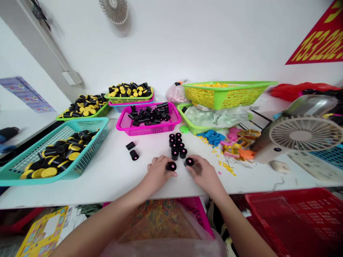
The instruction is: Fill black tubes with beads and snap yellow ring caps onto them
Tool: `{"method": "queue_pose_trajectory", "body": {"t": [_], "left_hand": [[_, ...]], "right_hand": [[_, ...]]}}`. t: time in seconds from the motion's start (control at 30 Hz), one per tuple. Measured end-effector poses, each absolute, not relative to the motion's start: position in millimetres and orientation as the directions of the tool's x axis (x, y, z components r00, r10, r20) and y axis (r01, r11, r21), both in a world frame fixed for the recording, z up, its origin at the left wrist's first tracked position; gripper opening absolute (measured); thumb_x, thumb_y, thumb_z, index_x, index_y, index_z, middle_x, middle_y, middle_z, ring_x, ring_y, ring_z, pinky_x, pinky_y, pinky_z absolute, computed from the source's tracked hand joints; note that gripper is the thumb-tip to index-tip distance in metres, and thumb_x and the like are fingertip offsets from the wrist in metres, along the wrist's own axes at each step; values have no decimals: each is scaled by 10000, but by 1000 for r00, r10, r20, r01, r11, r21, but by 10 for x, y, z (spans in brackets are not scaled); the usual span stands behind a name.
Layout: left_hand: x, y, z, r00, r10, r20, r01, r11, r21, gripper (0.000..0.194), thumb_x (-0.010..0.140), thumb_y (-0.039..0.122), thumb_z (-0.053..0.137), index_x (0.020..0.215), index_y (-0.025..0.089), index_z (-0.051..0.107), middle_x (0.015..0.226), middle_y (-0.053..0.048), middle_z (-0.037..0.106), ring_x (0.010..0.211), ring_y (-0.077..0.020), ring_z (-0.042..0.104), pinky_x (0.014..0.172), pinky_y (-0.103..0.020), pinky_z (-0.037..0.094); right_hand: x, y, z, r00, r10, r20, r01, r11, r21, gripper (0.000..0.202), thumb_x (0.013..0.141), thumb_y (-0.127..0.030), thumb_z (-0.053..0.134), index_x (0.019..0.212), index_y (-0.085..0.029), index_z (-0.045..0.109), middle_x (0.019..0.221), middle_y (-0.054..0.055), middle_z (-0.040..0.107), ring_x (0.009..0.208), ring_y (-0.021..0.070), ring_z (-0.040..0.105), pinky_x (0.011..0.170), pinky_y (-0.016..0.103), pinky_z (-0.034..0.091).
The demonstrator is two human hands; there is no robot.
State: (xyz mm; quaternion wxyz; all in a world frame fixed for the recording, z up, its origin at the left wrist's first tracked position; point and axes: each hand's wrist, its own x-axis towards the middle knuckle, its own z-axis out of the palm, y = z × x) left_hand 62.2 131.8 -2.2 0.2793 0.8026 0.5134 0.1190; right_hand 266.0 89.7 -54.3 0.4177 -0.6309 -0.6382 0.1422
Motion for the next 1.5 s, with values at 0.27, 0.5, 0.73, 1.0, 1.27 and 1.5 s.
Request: {"method": "queue_pose_trajectory", "body": {"t": [0.27, 0.5, 0.73, 1.0, 1.27, 1.5], "left_hand": [[887, 1408, -52, 417, 909, -30, 776, -339, 532, 408, 890, 242, 626, 1192, 217, 353, 1105, -110, 703, 1056, -286, 668, 928, -408, 403], [904, 1335, 96, 374, 928, 0, 879, -354, 319, 452, 895, 465, 613, 1151, 119, 477, 851, -171, 701, 896, -358, 702, 900, -448, 418], [-186, 2097, 293, 179, 982, 66, 947, -190, 257, 306, 951, 251, 470, 1239, 172, 534, 1183, -200, 652, 1145, -350, 590, 961, -463, 423], [-622, 2520, 107, 275, 961, 20, 879, -260, 401, 186, 921, 324, 591, 1005, 177, 668, 1078, -69, 698, 1003, -204, 647, 959, -399, 489], [-790, 2255, -89, 140, 985, 101, 734, -172, 657, 229, 833, 327, 540, 999, 224, 659, 925, -39, 720, 770, -198, 655, 701, -284, 517], [-734, 2105, -236, -3, 992, 124, 568, -100, 817, 248, 824, 346, 526, 1012, 195, 584, 912, -54, 690, 796, -197, 659, 699, -304, 540]], "right_hand": [[2654, 988, -609, 216, 918, 331, 594, 146, -791, 295, 802, -427, 652, 969, -230, 508, 899, 56, 657, 844, 235, 652, 816, 402, 536], [2729, 904, -634, 241, 892, 383, 621, 161, -767, 319, 801, -461, 686, 881, -229, 482, 854, 44, 591, 775, 221, 599, 754, 380, 515], [2121, 930, -231, -14, 847, 532, 646, 414, -641, 89, 948, -257, 464, 937, -233, 549, 920, 63, 591, 755, 185, 581, 743, 344, 513], [748, 1596, -154, -283, 930, 234, 814, 362, -455, 397, 935, -345, 545, 1243, -95, 543, 1185, 213, 569, 1076, 362, 553, 874, 503, 474], [682, 1547, -273, -357, 894, 271, 798, 443, -409, 629, 905, -503, 560, 1411, -168, 395, 1275, 194, 540, 1137, 380, 501, 927, 551, 421], [415, 1705, -285, -352, 899, 261, 743, 438, -506, 511, 885, -278, 611, 1330, -122, 416, 1195, 192, 602, 1107, 325, 548, 917, 464, 456]]}}
